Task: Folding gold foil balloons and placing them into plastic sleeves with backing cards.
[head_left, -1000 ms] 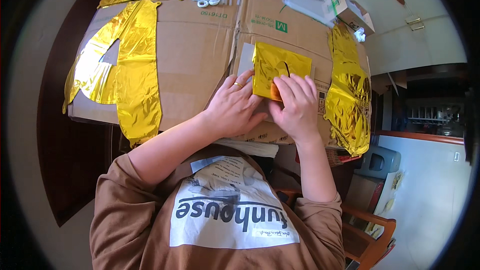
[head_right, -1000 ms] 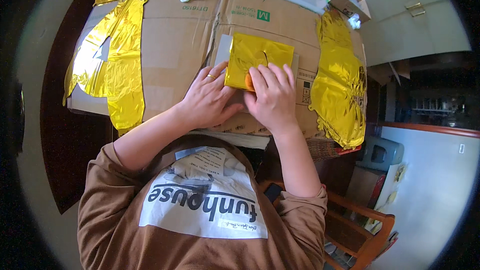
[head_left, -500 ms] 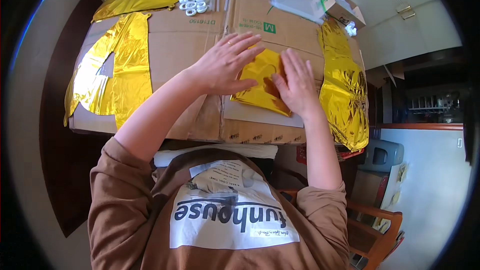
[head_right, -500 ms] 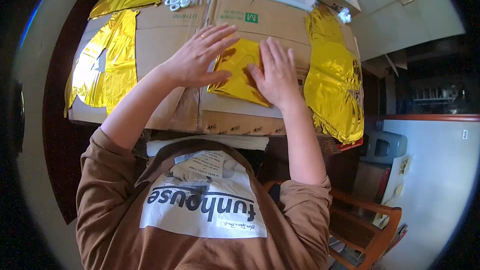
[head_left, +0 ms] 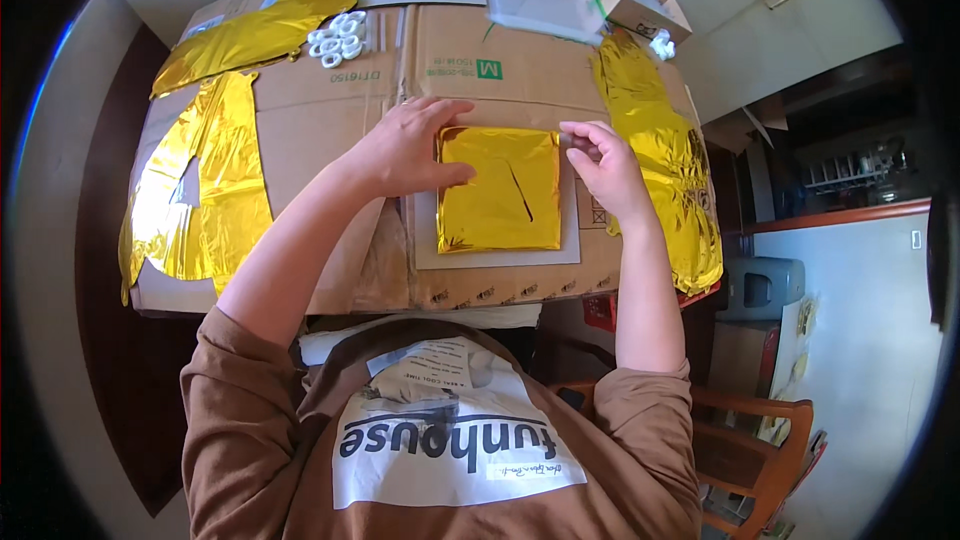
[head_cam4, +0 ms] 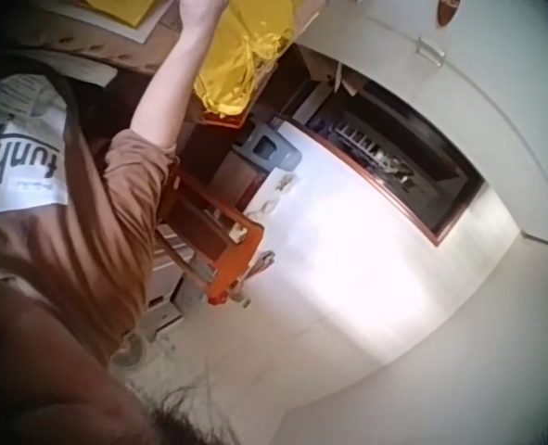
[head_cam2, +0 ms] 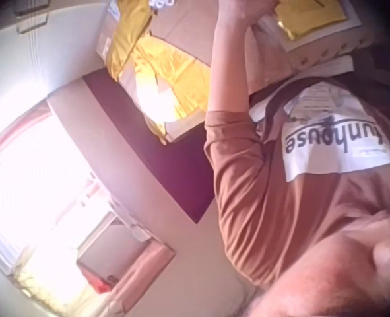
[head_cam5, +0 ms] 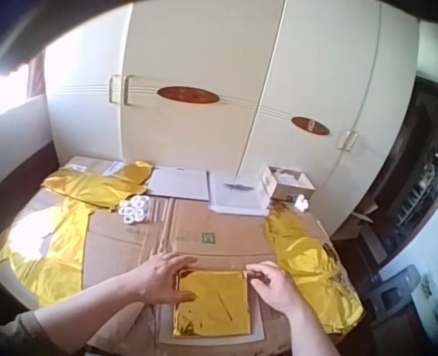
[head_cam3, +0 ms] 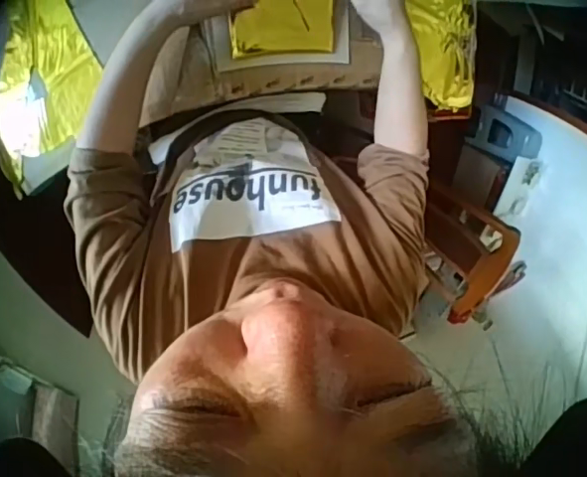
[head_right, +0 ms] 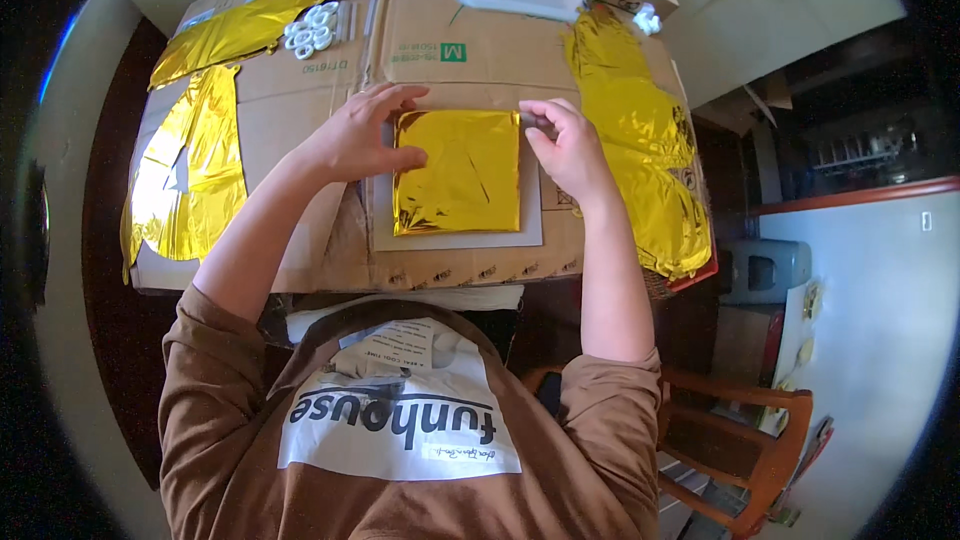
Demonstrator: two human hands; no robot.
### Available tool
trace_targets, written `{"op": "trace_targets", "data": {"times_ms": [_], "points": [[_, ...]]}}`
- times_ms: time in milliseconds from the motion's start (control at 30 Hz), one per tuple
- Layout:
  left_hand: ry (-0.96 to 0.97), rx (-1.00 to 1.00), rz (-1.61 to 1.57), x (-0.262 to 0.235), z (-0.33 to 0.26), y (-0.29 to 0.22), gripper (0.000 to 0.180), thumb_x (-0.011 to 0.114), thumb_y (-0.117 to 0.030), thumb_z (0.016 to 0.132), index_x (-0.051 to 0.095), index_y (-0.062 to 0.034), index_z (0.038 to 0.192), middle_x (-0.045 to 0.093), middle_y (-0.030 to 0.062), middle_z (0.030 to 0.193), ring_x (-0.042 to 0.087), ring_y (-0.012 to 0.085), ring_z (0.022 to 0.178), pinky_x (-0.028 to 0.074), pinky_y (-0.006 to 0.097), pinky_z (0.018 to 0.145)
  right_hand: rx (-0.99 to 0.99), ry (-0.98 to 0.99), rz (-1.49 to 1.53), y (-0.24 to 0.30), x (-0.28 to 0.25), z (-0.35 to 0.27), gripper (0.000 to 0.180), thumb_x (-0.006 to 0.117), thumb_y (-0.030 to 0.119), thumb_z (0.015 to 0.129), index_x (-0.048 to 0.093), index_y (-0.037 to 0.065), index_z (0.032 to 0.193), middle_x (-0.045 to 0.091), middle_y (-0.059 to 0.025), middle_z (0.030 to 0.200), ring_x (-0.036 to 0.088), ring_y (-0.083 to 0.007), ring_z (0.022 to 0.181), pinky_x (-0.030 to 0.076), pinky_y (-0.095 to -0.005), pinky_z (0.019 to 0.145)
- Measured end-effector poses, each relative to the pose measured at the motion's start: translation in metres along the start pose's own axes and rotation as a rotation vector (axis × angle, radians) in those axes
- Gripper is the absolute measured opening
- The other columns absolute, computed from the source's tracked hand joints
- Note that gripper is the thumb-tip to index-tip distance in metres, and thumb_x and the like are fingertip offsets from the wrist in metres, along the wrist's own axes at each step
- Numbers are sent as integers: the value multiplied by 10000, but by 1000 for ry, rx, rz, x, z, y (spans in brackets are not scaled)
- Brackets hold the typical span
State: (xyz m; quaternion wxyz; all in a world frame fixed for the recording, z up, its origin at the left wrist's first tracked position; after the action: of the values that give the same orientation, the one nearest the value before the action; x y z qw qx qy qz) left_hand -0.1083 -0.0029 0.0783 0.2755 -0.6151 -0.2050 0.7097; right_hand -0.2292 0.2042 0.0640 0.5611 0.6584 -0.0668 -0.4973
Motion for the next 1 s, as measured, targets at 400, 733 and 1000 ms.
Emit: {"op": "trace_targets", "data": {"times_ms": [400, 733, 1000], "points": [[184, -271, -208, 18, 26, 25, 545, 749, -117, 832, 584, 29, 1331, 679, 83, 907, 639, 168, 840, 520, 325, 778, -25, 118, -68, -14, 10, 31, 182, 708, 30, 879, 743, 61, 1056, 610, -46, 953, 613, -165, 854, 511, -288, 794], [362, -286, -189, 18, 27, 28, 481, 668, -102, 873, 587, -8, 1338, 684, 63, 888, 636, 149, 822, 506, 310, 740, 24, 120, -22, -22, 13, 26, 77, 699, 0, 873, 744, 7, 935, 602, -7, 877, 569, -103, 828, 471, -249, 739], [317, -189, 32, 22, 27, 22, 371, 601, -103, 900, 608, -61, 1269, 704, 102, 977, 680, 271, 927, 500, 392, 855, -134, 27, -290, -11, 5, 17, 57, 782, 134, 802, 746, 111, 839, 655, -21, 860, 618, -247, 917, 443, -398, 888]]}}
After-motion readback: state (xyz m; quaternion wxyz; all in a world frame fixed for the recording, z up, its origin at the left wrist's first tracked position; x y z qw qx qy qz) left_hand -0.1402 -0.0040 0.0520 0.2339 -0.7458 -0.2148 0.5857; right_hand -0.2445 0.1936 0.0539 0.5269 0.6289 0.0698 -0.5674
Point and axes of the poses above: each hand's wrist, its own z-axis towards the middle knuckle, its own x-axis out of the palm, y = z × x, the point moved 10 cm from there along z, towards the middle knuckle
